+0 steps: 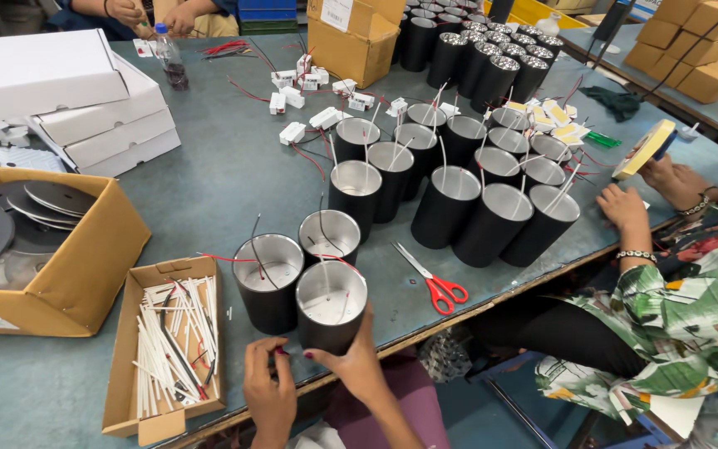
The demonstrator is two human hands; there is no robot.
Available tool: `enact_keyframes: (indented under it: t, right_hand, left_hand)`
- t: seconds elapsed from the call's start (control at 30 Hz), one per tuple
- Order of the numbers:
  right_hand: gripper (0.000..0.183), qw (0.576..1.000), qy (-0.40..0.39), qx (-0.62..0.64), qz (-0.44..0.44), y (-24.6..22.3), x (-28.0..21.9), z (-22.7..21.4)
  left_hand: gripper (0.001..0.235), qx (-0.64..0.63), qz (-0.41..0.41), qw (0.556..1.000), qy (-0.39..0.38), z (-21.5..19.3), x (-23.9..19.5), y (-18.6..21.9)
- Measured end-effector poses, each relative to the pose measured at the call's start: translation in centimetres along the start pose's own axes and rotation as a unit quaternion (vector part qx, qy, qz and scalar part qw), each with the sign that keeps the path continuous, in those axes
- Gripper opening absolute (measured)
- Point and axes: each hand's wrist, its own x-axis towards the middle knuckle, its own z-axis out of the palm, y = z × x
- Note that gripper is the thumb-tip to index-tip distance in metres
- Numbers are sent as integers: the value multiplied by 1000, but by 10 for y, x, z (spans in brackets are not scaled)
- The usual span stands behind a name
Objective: The person inserts white wicks into black cylindrical candle containers, aligns them with internal wires, and places the finished units on the table. The person also handles a cardboard box of wicks and moves containers to organize the workspace.
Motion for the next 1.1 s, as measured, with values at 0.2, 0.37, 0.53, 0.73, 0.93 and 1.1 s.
enact_keyframes:
  t: [0.2, 0.37, 0.53, 0.73, 0.93, 1.1]
  right_hand:
    - [113, 997, 50, 56, 21, -2, -5, -11]
    - [112, 984, 165, 62, 37, -10, 3, -88]
    - [112, 934, 332, -114, -60, 4, 31, -207]
    - [107, 934, 331, -116, -71, 49, 56, -285]
    - [110, 945, 298, -116, -65, 77, 74, -312]
    - [109, 960, 261, -85, -55, 90, 81, -336]
  left_hand:
    - [15, 75, 6, 997, 0, 6, -2, 2]
    - [12, 102, -76, 992, -13, 11, -5, 1]
    - [15, 123, -33, 992, 5, 20, -8, -15]
    - [18, 130, 10, 991, 18, 31, -13, -48]
    - [19, 137, 28, 990, 34, 37, -14, -72]
    - [19, 166, 23, 986, 25, 35, -13, -65]
